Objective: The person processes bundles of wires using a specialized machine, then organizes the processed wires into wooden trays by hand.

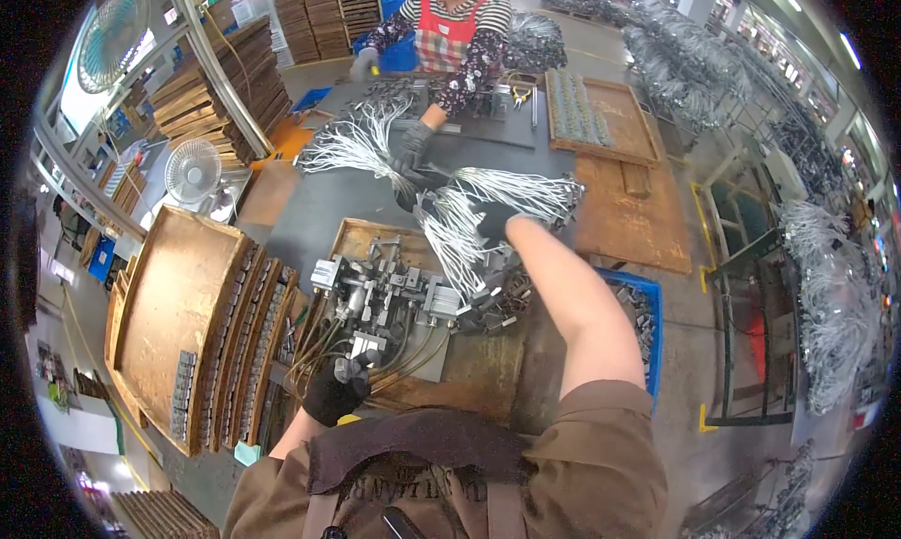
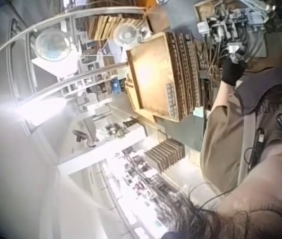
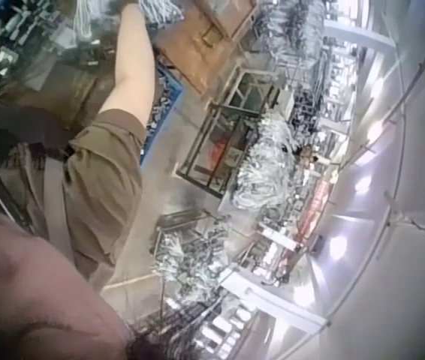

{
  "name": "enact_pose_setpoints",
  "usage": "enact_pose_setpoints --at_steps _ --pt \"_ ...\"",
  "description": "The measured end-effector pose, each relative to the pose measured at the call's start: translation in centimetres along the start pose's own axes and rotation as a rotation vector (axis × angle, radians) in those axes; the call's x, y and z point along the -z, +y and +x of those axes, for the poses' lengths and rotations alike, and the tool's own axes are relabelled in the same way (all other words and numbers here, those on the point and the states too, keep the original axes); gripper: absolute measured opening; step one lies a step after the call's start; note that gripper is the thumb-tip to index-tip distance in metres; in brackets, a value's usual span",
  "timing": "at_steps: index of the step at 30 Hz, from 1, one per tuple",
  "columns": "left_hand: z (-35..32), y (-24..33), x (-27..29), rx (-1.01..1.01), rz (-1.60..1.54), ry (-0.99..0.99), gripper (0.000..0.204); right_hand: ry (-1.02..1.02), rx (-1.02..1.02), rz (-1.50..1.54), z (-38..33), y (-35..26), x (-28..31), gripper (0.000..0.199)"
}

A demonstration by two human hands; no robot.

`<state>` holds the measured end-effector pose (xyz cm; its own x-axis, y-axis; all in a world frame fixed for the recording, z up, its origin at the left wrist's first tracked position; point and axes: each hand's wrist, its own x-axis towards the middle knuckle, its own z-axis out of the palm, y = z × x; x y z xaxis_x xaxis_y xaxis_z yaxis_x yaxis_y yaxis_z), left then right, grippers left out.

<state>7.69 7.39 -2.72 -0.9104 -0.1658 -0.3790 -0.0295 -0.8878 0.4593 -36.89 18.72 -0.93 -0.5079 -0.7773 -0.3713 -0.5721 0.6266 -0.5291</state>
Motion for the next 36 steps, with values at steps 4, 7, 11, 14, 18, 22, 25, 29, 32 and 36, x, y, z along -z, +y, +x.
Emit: enact_pose_setpoints --at_steps 4,7,11,14,18,22,25,29,32,36 --pt "-0.2 0.9 -1.7 -0.081 0.215 -0.146 0.03 0.07 -0.113 0.112 0.9 5.1 3.4 0.049" --pt "-0.7 1.5 -2.7 -0.029 0.233 0.012 0.033 0.251 0.01 -0.202 1.1 9.8 4.5 0.043" --pt "-0.5 1.2 -1.8 -0.08 0.386 0.033 0.04 0.454 -0.314 -0.236 0.0 14.3 0.8 0.037" --pt "0.1 0.6 0.2 -0.167 0.653 0.013 0.05 0.519 -0.253 -0.198 -1.3 14.5 -1.7 0.037" --pt "-0.1 0.3 2.2 -0.12 0.667 0.076 0.046 0.573 -0.084 -0.252 -3.0 10.3 0.5 0.047" --pt "-0.1 0.8 1.9 -0.006 0.25 -0.015 0.052 0.513 0.034 -0.051 -6.0 2.8 1.9 0.046" --pt "0.0 0.8 0.8 -0.107 0.506 0.006 0.04 -0.169 -0.004 -0.222 -8.7 -3.1 -0.3 0.054" --pt "0.0 0.0 -0.4 -0.057 0.585 -0.02 0.049 0.054 0.399 -0.279 -12.2 -8.7 -7.7 0.046" --pt "-0.6 -0.3 -0.6 -0.054 0.584 -0.073 0.048 0.268 0.441 -0.539 -12.9 -9.6 -11.8 0.037" --pt "-3.0 -0.5 -0.1 -0.11 0.46 0.028 0.045 0.311 0.526 -0.363 -12.2 -5.7 -11.0 0.041"
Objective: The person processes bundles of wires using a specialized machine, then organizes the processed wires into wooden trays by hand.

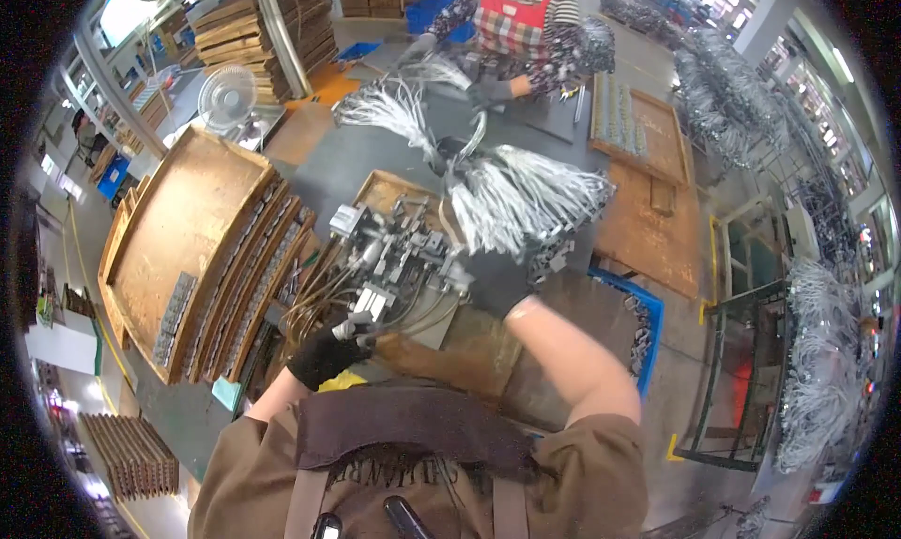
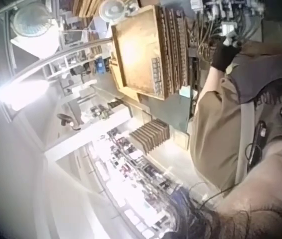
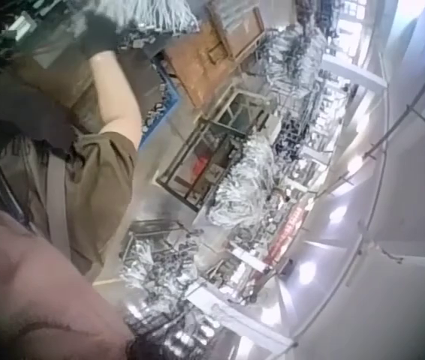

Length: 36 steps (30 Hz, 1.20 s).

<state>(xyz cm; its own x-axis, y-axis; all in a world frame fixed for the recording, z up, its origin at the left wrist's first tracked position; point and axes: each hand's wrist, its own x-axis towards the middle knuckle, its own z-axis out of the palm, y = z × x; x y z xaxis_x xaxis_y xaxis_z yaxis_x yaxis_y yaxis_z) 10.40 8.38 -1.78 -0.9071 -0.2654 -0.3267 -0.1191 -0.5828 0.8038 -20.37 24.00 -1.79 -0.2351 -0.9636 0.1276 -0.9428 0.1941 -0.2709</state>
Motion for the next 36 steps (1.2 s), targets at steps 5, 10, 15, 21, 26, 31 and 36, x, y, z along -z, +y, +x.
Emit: enact_pose_setpoints --at_steps 5,10,15,21,26,31,36 --pt "-4.0 -0.9 1.2 -0.049 -0.169 0.081 0.055 0.126 -0.125 0.211 -1.4 5.5 2.1 0.043" --pt "-2.8 -1.1 3.3 -0.061 0.013 -0.062 0.036 -0.071 -0.328 0.13 -0.7 4.9 3.0 0.051" --pt "0.4 2.5 5.6 0.061 -0.438 -0.192 0.053 -0.214 -0.604 0.423 2.0 4.2 5.4 0.043" --pt "1.5 6.2 7.4 0.009 -0.105 -0.25 0.052 -0.126 -0.607 0.004 5.2 1.8 6.4 0.032" --pt "2.1 6.9 9.7 -0.023 0.105 -0.338 0.05 -0.218 -0.786 -0.331 5.5 0.3 5.5 0.033" --pt "3.0 7.7 10.5 0.093 -0.204 -0.348 0.052 -0.193 -0.804 -0.213 5.9 0.8 6.0 0.035" --pt "2.3 9.4 9.9 0.036 -0.04 -0.2 0.034 -0.108 -0.909 0.466 6.1 -0.4 7.4 0.033"
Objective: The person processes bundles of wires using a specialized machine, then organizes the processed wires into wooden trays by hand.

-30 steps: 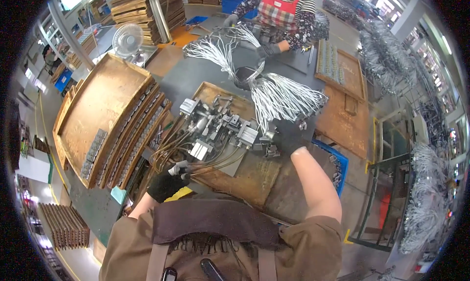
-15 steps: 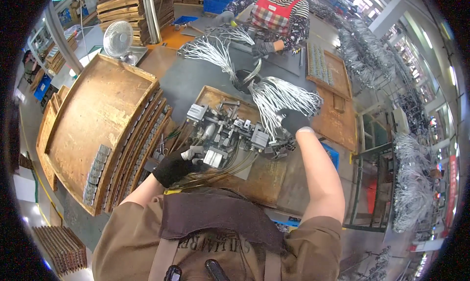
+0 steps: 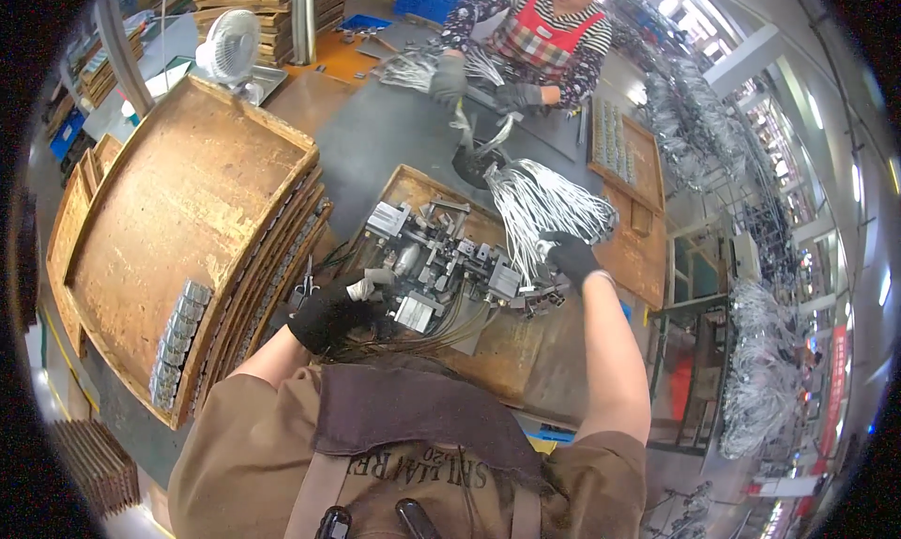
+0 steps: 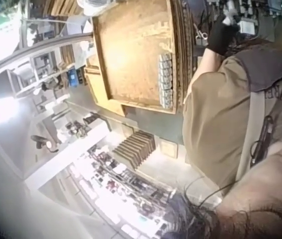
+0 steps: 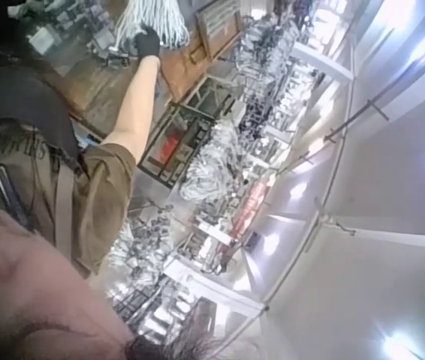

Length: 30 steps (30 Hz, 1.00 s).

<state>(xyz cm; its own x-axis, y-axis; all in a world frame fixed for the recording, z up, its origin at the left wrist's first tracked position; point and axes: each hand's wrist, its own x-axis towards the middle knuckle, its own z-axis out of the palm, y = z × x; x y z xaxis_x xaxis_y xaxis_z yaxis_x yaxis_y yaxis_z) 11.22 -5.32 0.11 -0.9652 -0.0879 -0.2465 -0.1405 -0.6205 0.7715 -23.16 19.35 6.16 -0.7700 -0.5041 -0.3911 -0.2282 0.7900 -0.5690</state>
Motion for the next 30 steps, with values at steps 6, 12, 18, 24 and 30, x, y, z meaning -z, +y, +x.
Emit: enact_pose_setpoints --at_steps 6,12,18,24,30 --pt "-1.2 1.1 -0.9 -0.157 0.291 0.157 0.063 -0.177 0.091 1.173 -2.3 -0.4 -1.5 0.045" --pt "-3.3 1.7 -2.0 -0.303 0.361 0.144 0.05 0.337 0.157 0.57 1.2 2.6 -4.4 0.041" --pt "-10.4 5.6 -4.8 -0.374 0.62 0.263 0.037 0.928 0.49 -0.207 6.2 8.6 -4.0 0.041" --pt "-19.6 12.3 -3.9 -0.438 1.091 0.726 0.04 1.093 0.49 -1.586 7.9 6.9 0.4 0.025" --pt "-21.6 14.8 3.7 -0.045 1.121 0.994 0.06 0.431 0.864 -0.694 4.9 -6.5 -4.4 0.015"
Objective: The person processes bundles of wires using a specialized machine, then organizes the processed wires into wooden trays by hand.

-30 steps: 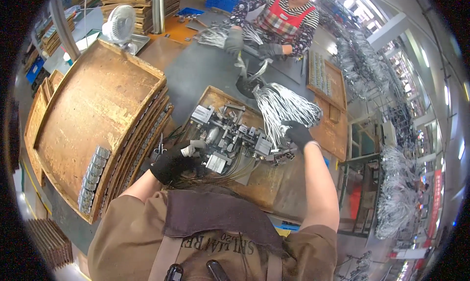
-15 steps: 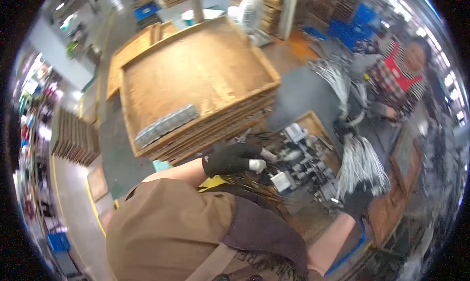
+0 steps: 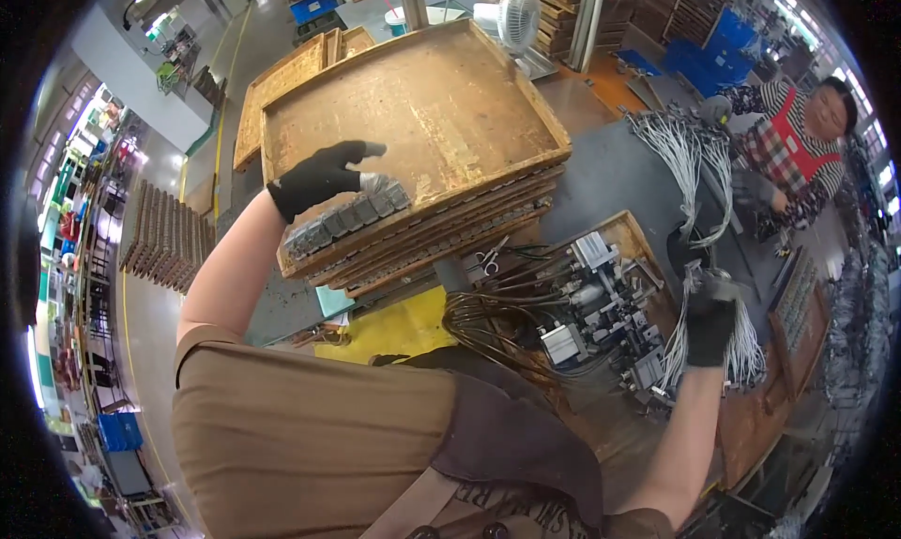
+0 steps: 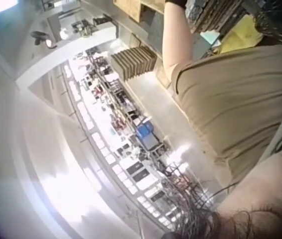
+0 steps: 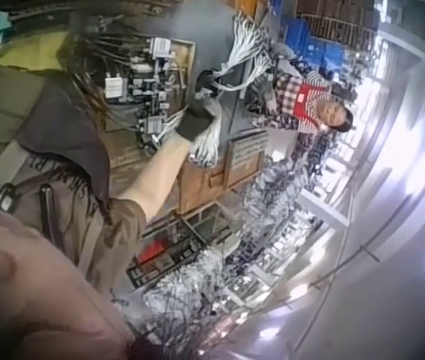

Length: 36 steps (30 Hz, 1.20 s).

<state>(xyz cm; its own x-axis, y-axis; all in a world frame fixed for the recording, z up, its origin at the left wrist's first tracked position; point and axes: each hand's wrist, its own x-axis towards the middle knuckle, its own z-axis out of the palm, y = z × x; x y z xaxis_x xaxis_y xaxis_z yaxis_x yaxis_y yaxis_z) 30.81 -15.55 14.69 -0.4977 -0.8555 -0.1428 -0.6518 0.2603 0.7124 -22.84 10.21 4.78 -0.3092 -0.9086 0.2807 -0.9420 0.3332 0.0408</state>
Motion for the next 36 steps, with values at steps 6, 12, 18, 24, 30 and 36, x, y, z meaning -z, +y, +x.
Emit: enact_pose_setpoints --at_steps 6,12,18,24,30,36 --pt "2.9 -4.1 -2.2 0.141 0.152 -0.204 0.041 -0.478 0.279 0.22 0.0 -9.0 1.0 0.026" --pt "3.7 -5.9 -2.9 0.15 -0.074 -0.21 0.031 -0.811 0.218 0.316 -0.4 -8.5 1.5 0.042" --pt "4.8 -0.9 -2.0 -0.234 -0.476 -0.068 0.025 -0.897 0.117 0.496 -2.1 -6.1 0.5 0.045" --pt "8.9 11.1 -11.0 -0.612 -0.264 -0.007 0.027 -0.689 0.161 0.235 -6.1 -5.4 0.9 0.028" --pt "8.7 16.3 -31.0 -0.363 -0.788 -0.712 0.045 -0.625 0.05 0.069 -9.4 -2.9 -0.7 0.021" --pt "11.1 13.2 -38.9 -0.424 -0.613 -0.668 0.046 -0.698 0.091 0.051 -9.8 -0.9 0.4 0.026"
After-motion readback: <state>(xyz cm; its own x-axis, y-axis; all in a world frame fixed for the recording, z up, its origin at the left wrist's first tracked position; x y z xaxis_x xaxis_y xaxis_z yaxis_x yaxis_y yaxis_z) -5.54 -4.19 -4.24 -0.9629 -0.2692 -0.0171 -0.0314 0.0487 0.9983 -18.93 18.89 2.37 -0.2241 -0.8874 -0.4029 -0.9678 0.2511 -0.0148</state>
